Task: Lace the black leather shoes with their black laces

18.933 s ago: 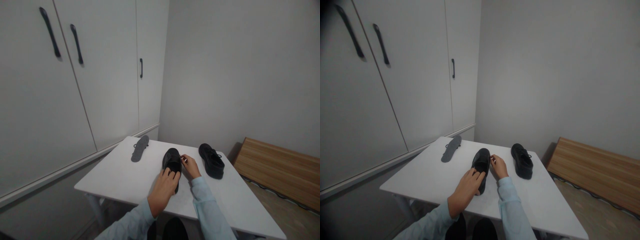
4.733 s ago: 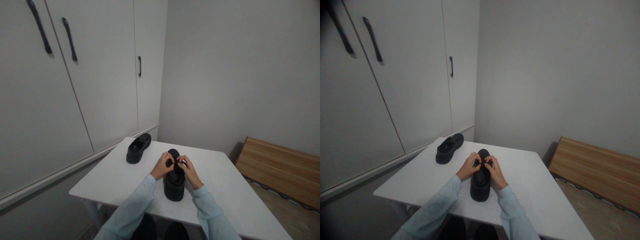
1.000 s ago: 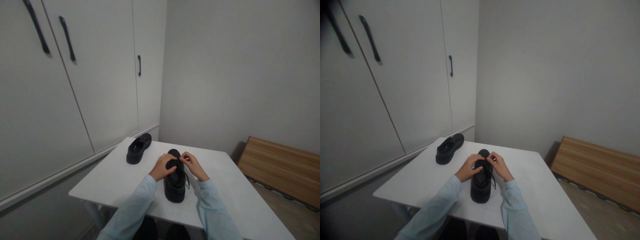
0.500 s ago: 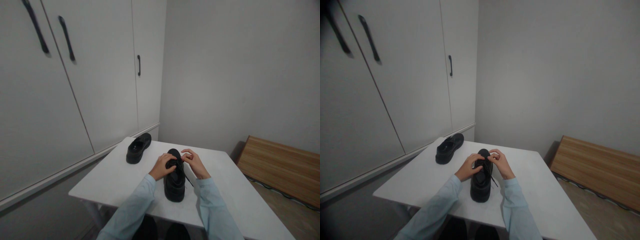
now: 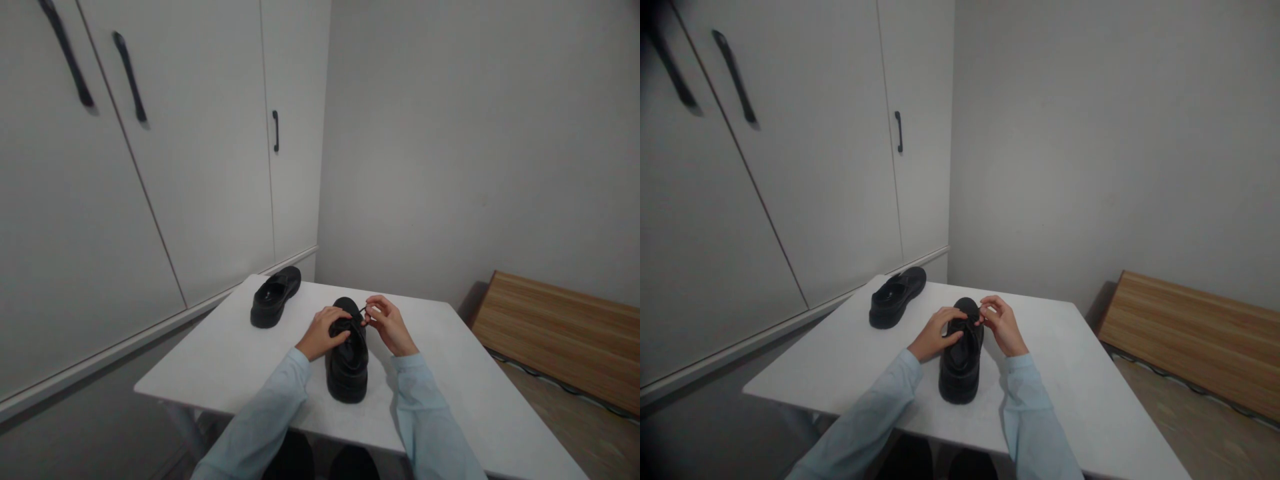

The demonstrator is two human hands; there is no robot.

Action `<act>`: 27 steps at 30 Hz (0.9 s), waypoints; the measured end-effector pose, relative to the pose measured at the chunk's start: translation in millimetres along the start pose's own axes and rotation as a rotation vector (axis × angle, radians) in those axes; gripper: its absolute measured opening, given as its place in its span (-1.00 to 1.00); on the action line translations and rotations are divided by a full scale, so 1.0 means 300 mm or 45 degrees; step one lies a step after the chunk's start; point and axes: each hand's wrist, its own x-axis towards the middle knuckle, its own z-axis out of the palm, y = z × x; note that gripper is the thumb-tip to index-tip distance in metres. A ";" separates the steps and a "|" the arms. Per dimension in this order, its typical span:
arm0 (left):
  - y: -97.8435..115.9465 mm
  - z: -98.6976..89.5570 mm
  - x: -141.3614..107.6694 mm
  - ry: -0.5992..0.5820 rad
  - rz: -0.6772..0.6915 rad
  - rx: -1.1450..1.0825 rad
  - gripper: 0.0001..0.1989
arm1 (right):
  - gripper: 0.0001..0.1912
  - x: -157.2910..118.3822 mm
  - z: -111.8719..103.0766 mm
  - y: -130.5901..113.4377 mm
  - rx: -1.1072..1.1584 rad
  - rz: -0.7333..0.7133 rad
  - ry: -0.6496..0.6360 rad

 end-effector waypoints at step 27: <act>-0.001 -0.003 -0.002 0.005 0.010 -0.013 -0.70 | -0.78 0.005 -0.054 -0.020 -0.555 -0.039 -0.269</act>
